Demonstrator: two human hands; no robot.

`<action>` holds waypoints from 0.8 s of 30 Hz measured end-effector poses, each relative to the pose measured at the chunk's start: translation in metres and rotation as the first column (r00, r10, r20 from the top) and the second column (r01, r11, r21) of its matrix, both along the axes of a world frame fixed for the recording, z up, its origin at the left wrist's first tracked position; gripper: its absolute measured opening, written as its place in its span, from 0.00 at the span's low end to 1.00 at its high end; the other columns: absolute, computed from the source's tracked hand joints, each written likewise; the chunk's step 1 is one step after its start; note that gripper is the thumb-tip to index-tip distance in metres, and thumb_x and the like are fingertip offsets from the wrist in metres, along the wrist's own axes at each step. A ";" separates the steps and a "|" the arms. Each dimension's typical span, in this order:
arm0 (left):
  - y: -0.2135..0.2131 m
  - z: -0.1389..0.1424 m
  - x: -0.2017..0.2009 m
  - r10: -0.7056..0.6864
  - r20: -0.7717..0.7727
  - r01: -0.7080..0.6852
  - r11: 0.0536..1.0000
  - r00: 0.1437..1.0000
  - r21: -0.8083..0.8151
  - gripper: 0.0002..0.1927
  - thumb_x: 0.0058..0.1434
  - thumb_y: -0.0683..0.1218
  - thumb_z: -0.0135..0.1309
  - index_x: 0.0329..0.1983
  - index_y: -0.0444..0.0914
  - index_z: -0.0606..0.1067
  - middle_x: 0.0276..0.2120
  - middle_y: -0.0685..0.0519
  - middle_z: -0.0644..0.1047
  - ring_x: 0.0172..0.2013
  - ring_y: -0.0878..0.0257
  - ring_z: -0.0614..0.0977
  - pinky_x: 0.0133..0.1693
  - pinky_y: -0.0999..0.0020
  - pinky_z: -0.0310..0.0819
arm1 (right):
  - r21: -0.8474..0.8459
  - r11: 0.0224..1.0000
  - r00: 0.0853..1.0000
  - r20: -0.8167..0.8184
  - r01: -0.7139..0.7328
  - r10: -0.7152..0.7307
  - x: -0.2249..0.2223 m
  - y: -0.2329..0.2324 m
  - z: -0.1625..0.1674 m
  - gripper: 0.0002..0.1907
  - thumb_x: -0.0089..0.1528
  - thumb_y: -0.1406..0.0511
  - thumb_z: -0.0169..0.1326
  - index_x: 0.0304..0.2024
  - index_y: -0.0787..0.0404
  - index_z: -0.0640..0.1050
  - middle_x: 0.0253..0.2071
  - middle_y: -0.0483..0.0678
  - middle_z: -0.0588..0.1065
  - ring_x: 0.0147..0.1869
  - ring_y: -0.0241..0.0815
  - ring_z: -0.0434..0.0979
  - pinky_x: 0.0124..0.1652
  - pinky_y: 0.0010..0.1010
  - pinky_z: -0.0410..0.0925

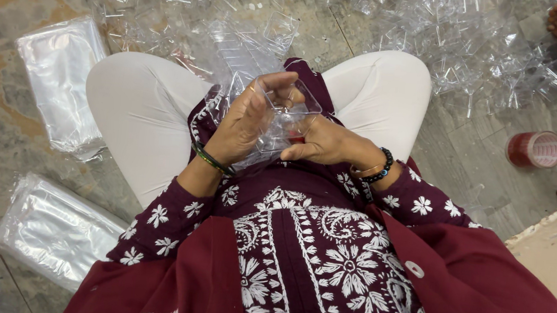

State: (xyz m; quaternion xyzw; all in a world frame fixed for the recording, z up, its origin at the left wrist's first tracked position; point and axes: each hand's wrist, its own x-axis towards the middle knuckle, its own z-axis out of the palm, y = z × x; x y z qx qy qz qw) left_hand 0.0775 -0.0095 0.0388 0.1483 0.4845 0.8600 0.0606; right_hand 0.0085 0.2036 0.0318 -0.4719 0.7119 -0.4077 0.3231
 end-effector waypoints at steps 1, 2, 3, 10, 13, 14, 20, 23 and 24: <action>-0.001 -0.001 0.001 -0.010 0.010 0.010 1.000 1.000 -0.003 0.45 0.69 0.72 0.45 0.71 0.32 0.61 0.57 0.47 0.71 0.59 0.60 0.73 0.64 0.61 0.69 | -0.019 1.000 1.000 0.001 -0.007 0.007 0.001 0.000 -0.002 0.27 0.65 0.45 0.55 0.45 0.63 0.78 0.39 0.52 0.79 0.46 0.48 0.78 0.48 0.38 0.70; -0.002 -0.002 0.001 -0.004 0.003 0.004 0.999 1.000 -0.036 0.46 0.69 0.73 0.45 0.71 0.31 0.61 0.57 0.47 0.71 0.59 0.60 0.73 0.63 0.62 0.69 | -0.040 0.999 1.000 0.001 -0.013 0.013 0.002 0.000 -0.004 0.28 0.65 0.45 0.55 0.46 0.63 0.78 0.41 0.52 0.79 0.47 0.48 0.78 0.49 0.39 0.70; -0.003 -0.003 0.002 0.002 -0.005 -0.003 0.998 1.000 -0.070 0.46 0.69 0.73 0.44 0.71 0.31 0.61 0.57 0.47 0.72 0.59 0.60 0.73 0.63 0.62 0.70 | -0.048 0.999 1.000 0.010 0.004 -0.004 0.003 -0.001 -0.006 0.28 0.65 0.44 0.55 0.47 0.63 0.78 0.41 0.52 0.79 0.47 0.49 0.79 0.49 0.39 0.70; -0.007 0.000 0.001 0.093 -0.174 -0.139 0.953 0.980 -0.269 0.45 0.71 0.73 0.44 0.72 0.32 0.62 0.58 0.48 0.74 0.59 0.62 0.73 0.67 0.62 0.66 | -0.017 0.992 0.975 -0.185 0.124 -0.125 0.012 -0.004 -0.013 0.28 0.66 0.45 0.52 0.47 0.63 0.77 0.40 0.55 0.78 0.48 0.55 0.79 0.48 0.43 0.70; -0.011 0.004 0.000 0.071 -0.179 -0.113 0.965 0.981 -0.235 0.44 0.70 0.71 0.48 0.72 0.32 0.60 0.58 0.47 0.73 0.61 0.60 0.73 0.69 0.61 0.63 | -0.031 0.988 0.978 -0.137 0.152 -0.155 0.014 -0.008 -0.011 0.27 0.67 0.44 0.52 0.44 0.61 0.80 0.38 0.54 0.78 0.45 0.54 0.81 0.46 0.42 0.72; -0.013 0.006 0.000 0.068 -0.175 -0.108 0.966 0.982 -0.235 0.44 0.70 0.71 0.48 0.72 0.32 0.61 0.58 0.47 0.73 0.61 0.60 0.72 0.69 0.61 0.63 | -0.071 0.985 0.978 -0.123 0.158 -0.166 0.015 -0.010 -0.009 0.26 0.68 0.44 0.52 0.43 0.61 0.81 0.39 0.54 0.78 0.45 0.54 0.81 0.46 0.42 0.72; -0.018 0.011 -0.005 0.077 -0.150 -0.111 0.967 0.986 -0.230 0.44 0.71 0.73 0.44 0.72 0.33 0.63 0.57 0.48 0.74 0.59 0.62 0.74 0.68 0.62 0.65 | -0.046 0.973 0.949 -0.216 0.227 -0.231 0.010 -0.015 0.000 0.33 0.60 0.40 0.53 0.41 0.65 0.79 0.33 0.53 0.79 0.39 0.54 0.81 0.40 0.40 0.72; -0.019 0.010 -0.006 0.045 -0.131 -0.071 0.978 0.990 -0.196 0.44 0.71 0.73 0.43 0.71 0.33 0.63 0.57 0.48 0.74 0.60 0.61 0.74 0.68 0.62 0.65 | -0.335 0.932 0.942 -0.243 0.141 -0.230 0.009 -0.015 -0.007 0.37 0.68 0.41 0.50 0.48 0.72 0.77 0.38 0.59 0.77 0.41 0.58 0.79 0.40 0.41 0.71; -0.019 0.009 -0.005 0.042 -0.123 -0.064 0.980 0.992 -0.187 0.44 0.71 0.73 0.44 0.71 0.32 0.63 0.57 0.48 0.74 0.60 0.61 0.73 0.68 0.62 0.65 | -0.258 0.956 0.947 -0.248 0.138 -0.204 0.009 -0.015 -0.012 0.34 0.68 0.41 0.51 0.43 0.69 0.78 0.34 0.57 0.77 0.37 0.56 0.79 0.38 0.40 0.71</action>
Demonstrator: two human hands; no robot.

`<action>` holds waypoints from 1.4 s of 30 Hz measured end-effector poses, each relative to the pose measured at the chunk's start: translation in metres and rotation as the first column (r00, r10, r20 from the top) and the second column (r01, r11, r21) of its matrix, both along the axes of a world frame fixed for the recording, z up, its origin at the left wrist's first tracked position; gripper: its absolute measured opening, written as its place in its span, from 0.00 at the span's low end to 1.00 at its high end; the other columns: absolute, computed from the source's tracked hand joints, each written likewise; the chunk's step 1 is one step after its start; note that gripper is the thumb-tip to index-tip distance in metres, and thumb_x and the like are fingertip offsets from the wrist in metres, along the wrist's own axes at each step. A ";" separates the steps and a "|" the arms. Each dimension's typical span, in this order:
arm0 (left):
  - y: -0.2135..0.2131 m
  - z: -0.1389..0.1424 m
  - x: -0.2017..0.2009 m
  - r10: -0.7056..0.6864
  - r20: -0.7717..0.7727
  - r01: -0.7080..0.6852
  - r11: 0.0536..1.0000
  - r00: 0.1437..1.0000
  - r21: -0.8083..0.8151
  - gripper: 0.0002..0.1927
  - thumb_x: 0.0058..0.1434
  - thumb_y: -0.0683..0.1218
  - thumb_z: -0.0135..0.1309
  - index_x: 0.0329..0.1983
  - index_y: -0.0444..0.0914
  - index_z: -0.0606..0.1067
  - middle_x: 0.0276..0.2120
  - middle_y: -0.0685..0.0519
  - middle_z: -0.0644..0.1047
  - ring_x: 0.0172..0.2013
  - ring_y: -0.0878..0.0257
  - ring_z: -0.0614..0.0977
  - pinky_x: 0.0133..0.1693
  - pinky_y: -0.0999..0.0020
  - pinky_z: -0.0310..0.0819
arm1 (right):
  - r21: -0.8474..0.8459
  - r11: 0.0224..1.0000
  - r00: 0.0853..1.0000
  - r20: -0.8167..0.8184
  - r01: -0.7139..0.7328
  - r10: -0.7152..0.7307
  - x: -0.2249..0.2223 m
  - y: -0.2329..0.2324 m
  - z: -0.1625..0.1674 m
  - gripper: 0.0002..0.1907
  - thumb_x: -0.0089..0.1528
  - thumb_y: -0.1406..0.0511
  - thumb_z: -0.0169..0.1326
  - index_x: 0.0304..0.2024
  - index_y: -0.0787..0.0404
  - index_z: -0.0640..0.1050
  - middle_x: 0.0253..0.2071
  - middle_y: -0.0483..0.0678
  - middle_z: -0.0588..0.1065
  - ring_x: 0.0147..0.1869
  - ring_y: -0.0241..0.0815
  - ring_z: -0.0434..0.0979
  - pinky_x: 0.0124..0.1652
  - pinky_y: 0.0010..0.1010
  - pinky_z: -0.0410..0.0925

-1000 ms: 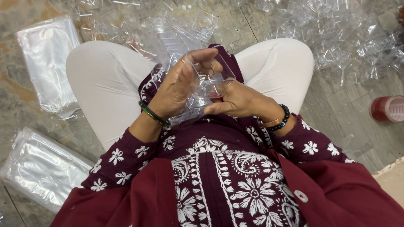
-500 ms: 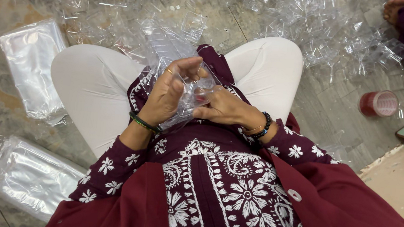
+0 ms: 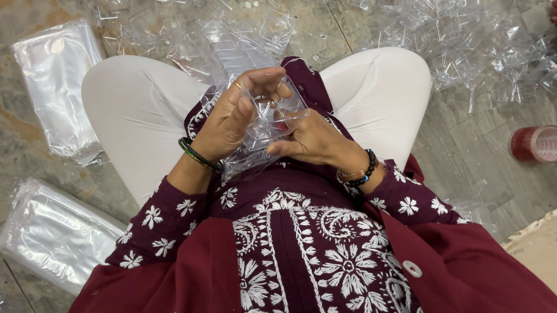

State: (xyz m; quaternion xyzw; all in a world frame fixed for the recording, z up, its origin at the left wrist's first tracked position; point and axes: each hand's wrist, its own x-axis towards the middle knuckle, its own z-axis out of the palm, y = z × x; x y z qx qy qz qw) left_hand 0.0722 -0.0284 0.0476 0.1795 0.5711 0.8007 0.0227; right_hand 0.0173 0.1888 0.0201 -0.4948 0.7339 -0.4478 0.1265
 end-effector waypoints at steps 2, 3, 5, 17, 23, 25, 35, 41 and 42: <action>0.001 -0.002 0.000 0.026 0.012 -0.026 1.000 1.000 -0.013 0.44 0.71 0.73 0.44 0.71 0.32 0.64 0.57 0.48 0.74 0.60 0.62 0.73 0.67 0.62 0.65 | 0.158 0.987 0.999 0.028 -0.021 0.017 -0.001 0.000 -0.009 0.31 0.66 0.41 0.52 0.33 0.62 0.79 0.26 0.53 0.76 0.29 0.52 0.79 0.34 0.38 0.71; 0.001 -0.004 0.000 0.058 0.016 -0.057 0.998 0.998 -0.036 0.44 0.71 0.73 0.43 0.71 0.33 0.64 0.57 0.48 0.74 0.59 0.62 0.73 0.66 0.62 0.66 | 0.170 0.985 0.999 0.039 -0.008 0.001 0.000 0.000 -0.014 0.32 0.67 0.41 0.53 0.30 0.64 0.77 0.24 0.54 0.74 0.28 0.53 0.76 0.32 0.39 0.69; 0.002 -0.005 0.000 0.088 0.030 -0.087 0.996 0.996 -0.028 0.45 0.71 0.73 0.44 0.72 0.33 0.63 0.57 0.48 0.74 0.58 0.62 0.73 0.66 0.63 0.65 | 0.193 0.981 0.998 0.058 0.018 -0.030 0.001 0.000 -0.018 0.35 0.69 0.42 0.53 0.25 0.66 0.72 0.21 0.56 0.69 0.24 0.55 0.71 0.30 0.41 0.65; -0.004 -0.011 -0.004 0.382 -0.173 -0.416 0.875 0.908 -0.247 0.48 0.57 0.61 0.70 0.73 0.35 0.62 0.61 0.50 0.66 0.64 0.58 0.71 0.69 0.61 0.66 | -0.168 0.923 0.879 0.402 0.345 -0.256 0.010 0.010 0.041 0.26 0.64 0.62 0.61 0.61 0.64 0.69 0.28 0.38 0.67 0.28 0.27 0.62 0.28 0.20 0.58; -0.008 -0.018 -0.011 0.119 0.298 -0.193 0.953 0.947 0.233 0.46 0.57 0.65 0.62 0.69 0.33 0.64 0.63 0.43 0.71 0.61 0.53 0.76 0.63 0.57 0.74 | -0.370 0.913 0.933 0.359 0.174 -0.032 -0.007 0.001 0.041 0.06 0.70 0.70 0.58 0.49 0.63 0.77 0.37 0.42 0.75 0.35 0.29 0.71 0.34 0.23 0.66; -0.013 -0.020 -0.011 -0.191 0.628 -0.143 0.886 0.754 0.442 0.52 0.51 0.74 0.51 0.65 0.30 0.65 0.55 0.38 0.74 0.51 0.50 0.83 0.49 0.55 0.84 | -0.295 0.948 0.965 0.260 0.123 -0.044 -0.018 -0.001 0.043 0.06 0.69 0.69 0.59 0.48 0.63 0.78 0.34 0.43 0.75 0.33 0.29 0.71 0.33 0.23 0.65; -0.015 -0.031 -0.010 0.299 0.200 -0.344 0.906 0.933 0.248 0.39 0.59 0.59 0.67 0.64 0.35 0.62 0.44 0.50 0.75 0.43 0.63 0.81 0.46 0.65 0.83 | -0.007 0.905 0.904 0.035 0.426 -0.426 -0.019 0.000 0.046 0.48 0.62 0.29 0.42 0.58 0.64 0.64 0.26 0.39 0.60 0.27 0.32 0.60 0.27 0.27 0.56; -0.011 -0.025 -0.001 0.338 0.088 -0.348 0.926 0.937 0.145 0.41 0.54 0.51 0.74 0.64 0.37 0.63 0.48 0.52 0.74 0.48 0.64 0.80 0.52 0.67 0.81 | 0.058 0.919 0.921 -0.013 0.389 -0.389 -0.017 -0.009 0.037 0.51 0.53 0.27 0.50 0.50 0.64 0.67 0.23 0.42 0.62 0.27 0.35 0.64 0.28 0.32 0.61; -0.010 -0.024 0.001 0.343 0.054 -0.347 0.930 0.938 0.123 0.41 0.54 0.50 0.75 0.65 0.38 0.64 0.48 0.52 0.74 0.49 0.63 0.80 0.53 0.67 0.80 | 0.060 0.921 0.923 -0.012 0.385 -0.385 -0.017 -0.011 0.036 0.50 0.53 0.27 0.51 0.49 0.65 0.67 0.24 0.43 0.63 0.28 0.36 0.66 0.29 0.32 0.62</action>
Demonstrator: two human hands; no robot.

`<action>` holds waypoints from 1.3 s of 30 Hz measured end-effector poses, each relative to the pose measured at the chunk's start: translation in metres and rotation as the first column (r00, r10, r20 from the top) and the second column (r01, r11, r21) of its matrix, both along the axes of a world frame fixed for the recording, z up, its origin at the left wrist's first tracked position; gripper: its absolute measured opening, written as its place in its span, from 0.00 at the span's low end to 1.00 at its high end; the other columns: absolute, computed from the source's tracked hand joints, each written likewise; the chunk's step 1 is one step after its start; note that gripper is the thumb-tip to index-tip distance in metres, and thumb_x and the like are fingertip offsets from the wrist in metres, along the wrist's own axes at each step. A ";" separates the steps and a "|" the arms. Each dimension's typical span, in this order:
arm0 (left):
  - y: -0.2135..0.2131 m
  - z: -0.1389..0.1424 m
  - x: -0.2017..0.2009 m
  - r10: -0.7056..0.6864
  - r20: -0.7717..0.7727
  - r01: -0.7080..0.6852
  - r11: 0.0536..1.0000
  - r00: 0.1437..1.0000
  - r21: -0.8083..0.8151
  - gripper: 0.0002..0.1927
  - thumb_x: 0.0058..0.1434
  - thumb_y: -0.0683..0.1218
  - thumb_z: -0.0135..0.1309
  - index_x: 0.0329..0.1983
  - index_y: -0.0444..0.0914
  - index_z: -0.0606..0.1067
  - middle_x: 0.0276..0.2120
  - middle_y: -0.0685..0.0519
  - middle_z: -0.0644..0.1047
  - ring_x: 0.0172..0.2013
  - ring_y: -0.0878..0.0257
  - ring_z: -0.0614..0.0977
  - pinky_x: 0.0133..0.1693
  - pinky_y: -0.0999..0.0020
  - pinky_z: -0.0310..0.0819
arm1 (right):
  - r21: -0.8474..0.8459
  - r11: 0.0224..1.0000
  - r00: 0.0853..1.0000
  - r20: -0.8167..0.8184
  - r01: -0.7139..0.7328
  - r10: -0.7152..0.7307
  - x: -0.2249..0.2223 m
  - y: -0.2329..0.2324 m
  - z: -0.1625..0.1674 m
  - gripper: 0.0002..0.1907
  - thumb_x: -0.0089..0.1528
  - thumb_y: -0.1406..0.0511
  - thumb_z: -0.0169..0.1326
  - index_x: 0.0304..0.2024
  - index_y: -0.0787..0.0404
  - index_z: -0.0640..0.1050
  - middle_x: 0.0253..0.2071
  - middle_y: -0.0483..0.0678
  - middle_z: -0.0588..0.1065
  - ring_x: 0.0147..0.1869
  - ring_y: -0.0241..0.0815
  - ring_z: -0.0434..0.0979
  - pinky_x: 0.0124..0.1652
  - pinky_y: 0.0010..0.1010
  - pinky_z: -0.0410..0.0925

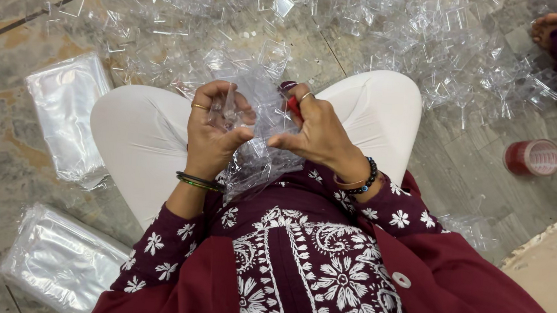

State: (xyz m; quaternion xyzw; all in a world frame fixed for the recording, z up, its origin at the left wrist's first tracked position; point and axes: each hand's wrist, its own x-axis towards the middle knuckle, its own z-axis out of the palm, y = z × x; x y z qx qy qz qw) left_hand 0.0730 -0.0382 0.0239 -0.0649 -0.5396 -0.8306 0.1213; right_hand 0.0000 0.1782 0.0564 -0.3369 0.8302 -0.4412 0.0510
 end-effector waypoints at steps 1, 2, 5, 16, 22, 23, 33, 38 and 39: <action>0.000 0.001 0.001 0.003 -0.025 -0.004 0.999 1.000 -0.033 0.41 0.54 0.50 0.75 0.65 0.38 0.64 0.48 0.51 0.74 0.49 0.63 0.79 0.54 0.68 0.79 | 0.001 1.000 1.000 0.001 -0.004 0.004 0.001 -0.001 0.000 0.50 0.54 0.27 0.51 0.49 0.65 0.67 0.25 0.43 0.64 0.28 0.36 0.67 0.29 0.32 0.63; 0.000 0.003 0.002 0.022 -0.040 -0.024 0.998 0.999 -0.059 0.42 0.53 0.49 0.75 0.66 0.38 0.64 0.48 0.51 0.74 0.49 0.63 0.79 0.55 0.68 0.78 | 0.003 1.000 1.000 0.003 -0.009 0.009 0.001 -0.002 0.000 0.50 0.54 0.27 0.51 0.48 0.65 0.67 0.25 0.44 0.65 0.29 0.36 0.69 0.30 0.32 0.65; 0.000 0.007 0.004 0.060 -0.071 -0.067 0.992 0.996 -0.105 0.43 0.52 0.48 0.76 0.66 0.39 0.64 0.49 0.52 0.74 0.49 0.63 0.78 0.58 0.67 0.77 | -0.036 0.999 1.000 0.009 -0.023 0.024 0.003 -0.003 0.001 0.52 0.55 0.28 0.50 0.51 0.70 0.67 0.23 0.46 0.65 0.26 0.39 0.67 0.26 0.33 0.63; -0.002 0.002 0.000 0.151 -0.098 -0.169 0.965 0.984 -0.202 0.44 0.52 0.48 0.76 0.66 0.39 0.63 0.48 0.53 0.74 0.46 0.65 0.78 0.56 0.68 0.77 | -0.210 0.972 0.994 0.000 -0.106 0.109 0.025 -0.008 -0.013 0.23 0.73 0.50 0.51 0.35 0.63 0.69 0.19 0.42 0.64 0.21 0.33 0.66 0.23 0.29 0.59; -0.003 -0.004 -0.006 0.149 -0.116 -0.159 0.984 0.982 -0.082 0.43 0.54 0.48 0.75 0.68 0.39 0.64 0.48 0.52 0.74 0.51 0.64 0.77 0.57 0.71 0.75 | -0.256 0.964 0.996 0.013 -0.077 0.083 0.018 -0.008 -0.011 0.32 0.66 0.41 0.56 0.33 0.62 0.66 0.22 0.40 0.62 0.25 0.33 0.61 0.25 0.27 0.58; -0.003 -0.005 -0.006 0.125 -0.096 -0.133 0.988 0.987 -0.077 0.43 0.53 0.48 0.76 0.67 0.39 0.64 0.48 0.52 0.74 0.51 0.64 0.77 0.57 0.70 0.75 | -0.255 0.967 1.000 0.011 -0.018 0.022 0.014 -0.008 -0.010 0.35 0.64 0.38 0.56 0.35 0.63 0.66 0.24 0.40 0.63 0.26 0.33 0.61 0.26 0.26 0.60; 0.006 -0.007 -0.002 0.147 -0.062 -0.154 0.982 0.987 -0.112 0.43 0.53 0.47 0.76 0.67 0.39 0.63 0.50 0.53 0.73 0.52 0.64 0.77 0.58 0.69 0.76 | -0.124 0.992 0.994 0.110 -0.005 0.019 0.012 -0.011 -0.023 0.29 0.68 0.42 0.50 0.34 0.61 0.68 0.17 0.40 0.59 0.20 0.30 0.62 0.23 0.27 0.57; 0.004 -0.007 -0.008 0.289 -0.036 -0.291 0.940 0.957 -0.181 0.40 0.56 0.43 0.74 0.66 0.39 0.63 0.47 0.55 0.71 0.47 0.66 0.75 0.53 0.72 0.75 | -0.147 0.976 0.985 0.039 -0.161 0.168 0.032 -0.012 -0.017 0.26 0.71 0.52 0.58 0.28 0.59 0.64 0.20 0.42 0.58 0.22 0.33 0.57 0.25 0.28 0.53; 0.004 -0.007 -0.009 0.294 -0.026 -0.294 0.937 0.955 -0.188 0.40 0.57 0.42 0.74 0.67 0.38 0.63 0.46 0.55 0.70 0.45 0.67 0.74 0.51 0.73 0.74 | -0.205 0.973 0.991 0.063 -0.105 0.120 0.032 -0.012 -0.013 0.23 0.70 0.53 0.58 0.32 0.60 0.66 0.21 0.41 0.60 0.22 0.32 0.59 0.24 0.26 0.53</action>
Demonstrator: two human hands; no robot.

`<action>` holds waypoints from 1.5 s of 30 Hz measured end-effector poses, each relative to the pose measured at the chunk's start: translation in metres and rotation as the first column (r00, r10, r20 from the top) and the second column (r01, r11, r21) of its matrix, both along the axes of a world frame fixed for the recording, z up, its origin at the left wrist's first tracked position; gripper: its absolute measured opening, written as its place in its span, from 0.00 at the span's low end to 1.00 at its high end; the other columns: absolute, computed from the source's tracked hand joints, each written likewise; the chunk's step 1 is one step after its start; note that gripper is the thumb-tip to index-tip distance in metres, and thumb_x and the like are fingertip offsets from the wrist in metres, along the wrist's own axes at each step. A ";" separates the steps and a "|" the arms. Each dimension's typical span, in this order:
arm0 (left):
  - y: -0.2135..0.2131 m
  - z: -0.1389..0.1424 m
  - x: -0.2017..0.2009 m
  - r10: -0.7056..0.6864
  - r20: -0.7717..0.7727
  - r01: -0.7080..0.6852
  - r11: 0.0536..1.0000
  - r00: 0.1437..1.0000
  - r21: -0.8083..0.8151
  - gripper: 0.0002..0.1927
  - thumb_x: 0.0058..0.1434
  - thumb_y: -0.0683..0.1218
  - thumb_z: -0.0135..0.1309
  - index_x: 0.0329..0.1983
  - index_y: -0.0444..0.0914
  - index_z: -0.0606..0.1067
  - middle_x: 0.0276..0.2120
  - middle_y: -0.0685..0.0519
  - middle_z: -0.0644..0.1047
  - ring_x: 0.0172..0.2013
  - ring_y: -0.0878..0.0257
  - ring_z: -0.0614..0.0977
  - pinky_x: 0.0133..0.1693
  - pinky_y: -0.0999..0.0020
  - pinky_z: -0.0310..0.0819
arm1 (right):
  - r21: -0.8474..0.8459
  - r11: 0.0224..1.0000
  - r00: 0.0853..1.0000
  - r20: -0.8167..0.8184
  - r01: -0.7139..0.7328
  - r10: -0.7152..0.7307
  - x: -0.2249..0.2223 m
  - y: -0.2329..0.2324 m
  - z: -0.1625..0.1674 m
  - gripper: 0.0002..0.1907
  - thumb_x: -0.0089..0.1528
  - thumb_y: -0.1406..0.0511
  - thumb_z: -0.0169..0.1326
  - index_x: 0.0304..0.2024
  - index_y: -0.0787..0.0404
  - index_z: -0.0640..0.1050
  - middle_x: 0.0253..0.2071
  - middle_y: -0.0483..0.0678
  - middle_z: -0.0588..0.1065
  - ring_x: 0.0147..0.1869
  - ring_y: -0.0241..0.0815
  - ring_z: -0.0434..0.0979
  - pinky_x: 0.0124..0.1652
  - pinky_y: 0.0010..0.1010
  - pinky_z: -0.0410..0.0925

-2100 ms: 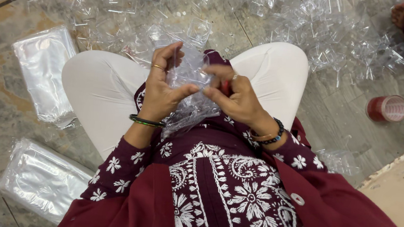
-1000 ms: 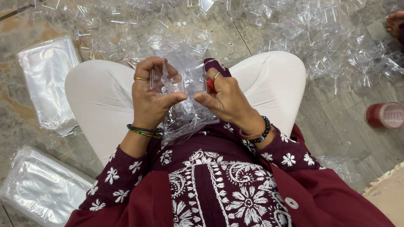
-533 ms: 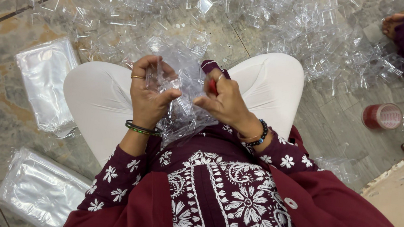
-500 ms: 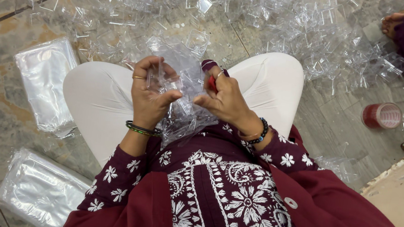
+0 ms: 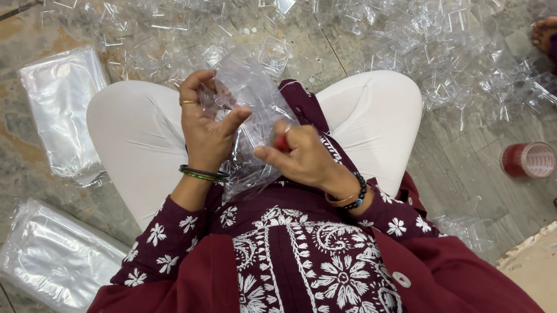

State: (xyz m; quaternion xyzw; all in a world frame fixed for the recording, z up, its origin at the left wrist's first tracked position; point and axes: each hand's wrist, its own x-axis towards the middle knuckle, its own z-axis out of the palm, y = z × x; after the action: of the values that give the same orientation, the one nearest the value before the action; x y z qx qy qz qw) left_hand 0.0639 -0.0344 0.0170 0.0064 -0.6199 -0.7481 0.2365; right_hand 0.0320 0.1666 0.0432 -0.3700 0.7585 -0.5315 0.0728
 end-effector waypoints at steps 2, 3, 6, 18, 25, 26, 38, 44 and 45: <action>0.001 0.001 -0.001 -0.026 0.006 0.026 0.999 1.000 0.018 0.39 0.58 0.40 0.73 0.68 0.38 0.63 0.44 0.56 0.68 0.42 0.69 0.72 0.48 0.75 0.71 | -0.102 0.989 0.993 0.068 0.105 -0.098 -0.006 0.003 0.007 0.19 0.68 0.53 0.58 0.38 0.62 0.70 0.23 0.37 0.65 0.23 0.29 0.61 0.22 0.22 0.55; 0.003 0.001 0.000 -0.059 0.002 0.058 0.998 0.998 0.038 0.39 0.59 0.39 0.72 0.69 0.38 0.63 0.43 0.57 0.68 0.41 0.69 0.71 0.47 0.76 0.69 | -0.149 0.984 0.982 0.174 0.100 -0.074 -0.011 0.003 0.009 0.17 0.68 0.54 0.58 0.43 0.61 0.71 0.25 0.37 0.66 0.24 0.27 0.62 0.23 0.21 0.56; 0.010 0.001 0.002 -0.177 -0.005 0.177 0.979 0.984 0.103 0.39 0.60 0.37 0.69 0.70 0.38 0.61 0.45 0.57 0.66 0.43 0.70 0.70 0.49 0.77 0.69 | -0.245 0.960 0.857 0.515 0.135 0.011 -0.021 0.004 0.008 0.15 0.68 0.57 0.57 0.49 0.60 0.74 0.29 0.39 0.71 0.25 0.25 0.62 0.24 0.19 0.57; 0.022 -0.016 -0.001 -0.168 0.276 0.114 0.973 0.946 0.200 0.29 0.66 0.45 0.59 0.63 0.35 0.58 0.35 0.57 0.67 0.27 0.73 0.68 0.26 0.78 0.63 | -0.253 0.933 0.638 0.769 0.256 0.034 -0.020 0.001 -0.013 0.12 0.68 0.61 0.57 0.38 0.64 0.80 0.32 0.49 0.81 0.18 0.25 0.61 0.18 0.19 0.55; 0.024 -0.045 -0.006 -0.051 0.269 0.034 0.997 0.962 0.065 0.22 0.81 0.50 0.46 0.71 0.32 0.63 0.45 0.50 0.74 0.41 0.69 0.76 0.46 0.75 0.77 | -0.103 0.974 0.852 0.509 0.204 -0.125 -0.016 -0.006 -0.015 0.12 0.68 0.61 0.58 0.40 0.64 0.83 0.29 0.43 0.79 0.25 0.23 0.64 0.24 0.20 0.58; 0.023 -0.047 -0.006 -0.033 0.261 0.021 0.999 0.965 0.047 0.22 0.80 0.49 0.44 0.70 0.32 0.63 0.47 0.49 0.75 0.43 0.67 0.78 0.47 0.73 0.78 | -0.079 0.980 0.901 0.413 0.183 -0.135 -0.012 -0.009 -0.017 0.13 0.70 0.60 0.58 0.40 0.64 0.84 0.29 0.42 0.78 0.27 0.23 0.65 0.27 0.20 0.59; 0.015 -0.041 -0.001 0.066 0.094 -0.010 0.864 0.993 -0.503 0.44 0.64 0.33 0.50 0.79 0.35 0.42 0.70 0.36 0.64 0.59 0.49 0.79 0.59 0.60 0.77 | -0.023 0.941 0.903 0.289 0.339 -0.318 -0.065 0.001 -0.030 0.14 0.68 0.59 0.58 0.35 0.64 0.82 0.30 0.40 0.79 0.31 0.27 0.72 0.31 0.24 0.66; -0.040 -0.064 -0.045 0.230 0.052 -0.152 0.779 0.972 -0.608 0.30 0.68 0.35 0.55 0.71 0.32 0.61 0.64 0.39 0.68 0.58 0.51 0.79 0.60 0.59 0.76 | 0.168 0.899 0.796 -0.549 0.405 -0.256 -0.160 -0.006 -0.081 0.09 0.63 0.63 0.60 0.31 0.62 0.79 0.28 0.52 0.75 0.34 0.54 0.75 0.34 0.43 0.67; -0.048 -0.070 -0.052 0.245 0.063 -0.164 0.798 0.968 -0.579 0.28 0.68 0.35 0.55 0.70 0.31 0.63 0.63 0.39 0.69 0.57 0.51 0.80 0.59 0.59 0.76 | 0.251 0.882 0.826 -0.516 0.398 -0.226 -0.166 -0.010 -0.091 0.08 0.62 0.63 0.60 0.32 0.62 0.79 0.29 0.53 0.75 0.35 0.56 0.76 0.35 0.45 0.67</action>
State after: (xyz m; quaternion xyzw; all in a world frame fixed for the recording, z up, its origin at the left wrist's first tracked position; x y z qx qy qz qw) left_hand 0.0120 -0.0828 -0.0527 0.0529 -0.8249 -0.4966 0.2648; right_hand -0.1345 0.1570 -0.0481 -0.3379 0.8853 -0.2874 -0.1393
